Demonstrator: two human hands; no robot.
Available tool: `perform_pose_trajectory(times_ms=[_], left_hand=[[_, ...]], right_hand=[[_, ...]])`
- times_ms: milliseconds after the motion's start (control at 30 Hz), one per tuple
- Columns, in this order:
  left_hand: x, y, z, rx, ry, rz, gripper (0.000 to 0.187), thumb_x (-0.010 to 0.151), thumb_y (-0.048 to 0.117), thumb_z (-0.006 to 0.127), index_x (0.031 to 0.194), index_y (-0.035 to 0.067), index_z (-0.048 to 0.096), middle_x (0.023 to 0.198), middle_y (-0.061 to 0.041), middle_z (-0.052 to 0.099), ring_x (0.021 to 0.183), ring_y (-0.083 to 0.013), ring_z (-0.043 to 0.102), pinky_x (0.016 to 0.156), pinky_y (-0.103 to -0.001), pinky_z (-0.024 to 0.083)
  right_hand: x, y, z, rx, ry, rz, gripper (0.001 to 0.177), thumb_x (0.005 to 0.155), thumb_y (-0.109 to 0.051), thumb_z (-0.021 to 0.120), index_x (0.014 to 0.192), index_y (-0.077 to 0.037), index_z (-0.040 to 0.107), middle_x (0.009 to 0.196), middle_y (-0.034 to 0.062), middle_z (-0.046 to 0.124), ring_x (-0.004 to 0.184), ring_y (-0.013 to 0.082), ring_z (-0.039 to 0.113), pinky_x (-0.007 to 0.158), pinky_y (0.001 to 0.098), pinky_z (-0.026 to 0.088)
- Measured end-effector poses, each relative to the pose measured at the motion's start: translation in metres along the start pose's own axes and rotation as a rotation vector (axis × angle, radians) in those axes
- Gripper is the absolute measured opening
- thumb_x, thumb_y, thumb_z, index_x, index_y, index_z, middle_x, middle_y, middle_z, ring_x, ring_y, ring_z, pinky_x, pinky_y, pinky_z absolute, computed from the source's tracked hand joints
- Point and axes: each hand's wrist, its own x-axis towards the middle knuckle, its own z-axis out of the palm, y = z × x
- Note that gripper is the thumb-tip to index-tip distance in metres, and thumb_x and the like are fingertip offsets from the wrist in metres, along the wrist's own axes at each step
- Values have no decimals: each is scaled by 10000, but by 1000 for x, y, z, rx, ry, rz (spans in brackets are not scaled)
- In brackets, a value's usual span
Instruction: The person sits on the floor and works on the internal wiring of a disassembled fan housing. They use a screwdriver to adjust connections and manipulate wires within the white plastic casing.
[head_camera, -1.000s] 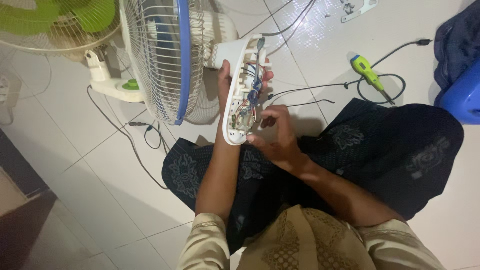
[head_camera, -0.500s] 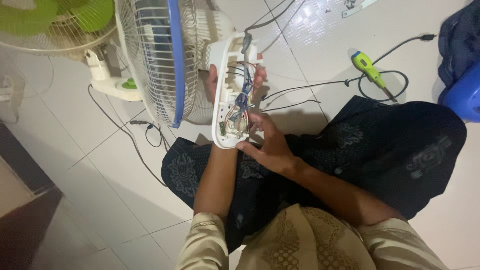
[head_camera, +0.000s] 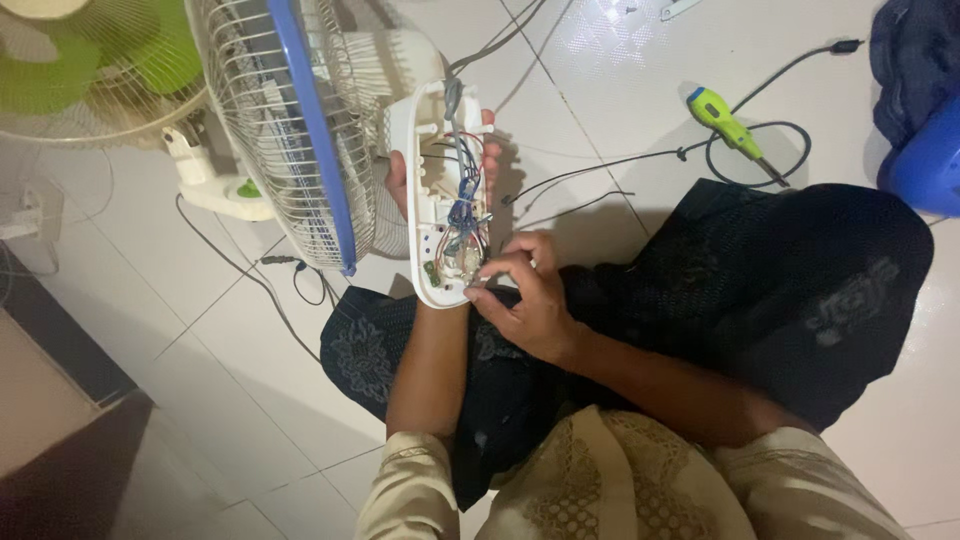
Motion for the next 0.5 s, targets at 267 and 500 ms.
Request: perform_pose_trajectory(times_ms=[267,500], left_hand=[[9,-10,-20,53,-9,116,1096,979,575,599,1579,-219,139,1290,-479,517,1212,-480,649,957,-449,620],[17,-31,-15,37,113,156,988,1006,631,482,1517,-187,267,1262,-435,553,1127,-426,689,913,-384,633]], right_hand=[[2,-5,3,-66,68,-6,226,838,-120,876,945,-41,693,1059,107,501,997,266,530,866,383,451],[-2,-1,4,50,142,74,158,906,-95,794,957,-12,670,1075,118,538,955,237,566,849,341,487]])
